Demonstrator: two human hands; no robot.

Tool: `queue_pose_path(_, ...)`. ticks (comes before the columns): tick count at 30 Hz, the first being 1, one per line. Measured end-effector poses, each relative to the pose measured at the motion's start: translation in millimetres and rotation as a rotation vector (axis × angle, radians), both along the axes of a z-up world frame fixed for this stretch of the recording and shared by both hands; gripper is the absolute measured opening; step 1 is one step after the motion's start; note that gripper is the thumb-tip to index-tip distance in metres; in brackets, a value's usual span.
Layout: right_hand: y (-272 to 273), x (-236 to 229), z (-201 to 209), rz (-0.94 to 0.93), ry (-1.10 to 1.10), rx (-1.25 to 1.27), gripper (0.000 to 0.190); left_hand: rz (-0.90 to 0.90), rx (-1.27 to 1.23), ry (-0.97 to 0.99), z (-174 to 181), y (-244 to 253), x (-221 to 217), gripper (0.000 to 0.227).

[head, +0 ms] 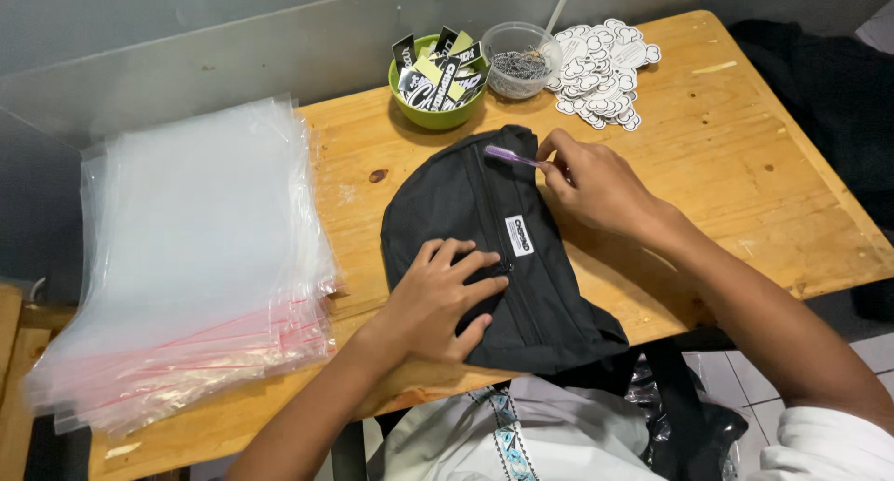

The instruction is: The person brushes a small black bag with a toothbrush, attaches a keychain to the zipper, and places the bag inside a plastic zip-top pouch.

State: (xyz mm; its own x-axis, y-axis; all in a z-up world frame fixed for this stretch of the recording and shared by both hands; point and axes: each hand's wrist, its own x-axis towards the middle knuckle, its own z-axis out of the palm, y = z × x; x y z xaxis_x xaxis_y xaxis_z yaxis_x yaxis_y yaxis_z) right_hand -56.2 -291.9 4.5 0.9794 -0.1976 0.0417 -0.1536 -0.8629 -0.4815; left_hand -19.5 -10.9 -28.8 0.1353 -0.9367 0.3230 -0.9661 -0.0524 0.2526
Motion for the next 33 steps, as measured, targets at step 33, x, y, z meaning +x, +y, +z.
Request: queue_pose_path(33, -134.9, -39.4, -21.1, -0.334, -0.029, -0.436, 0.039, 0.048, 0.16, 0.151, 29.4, -20.7, 2.5, 0.046)
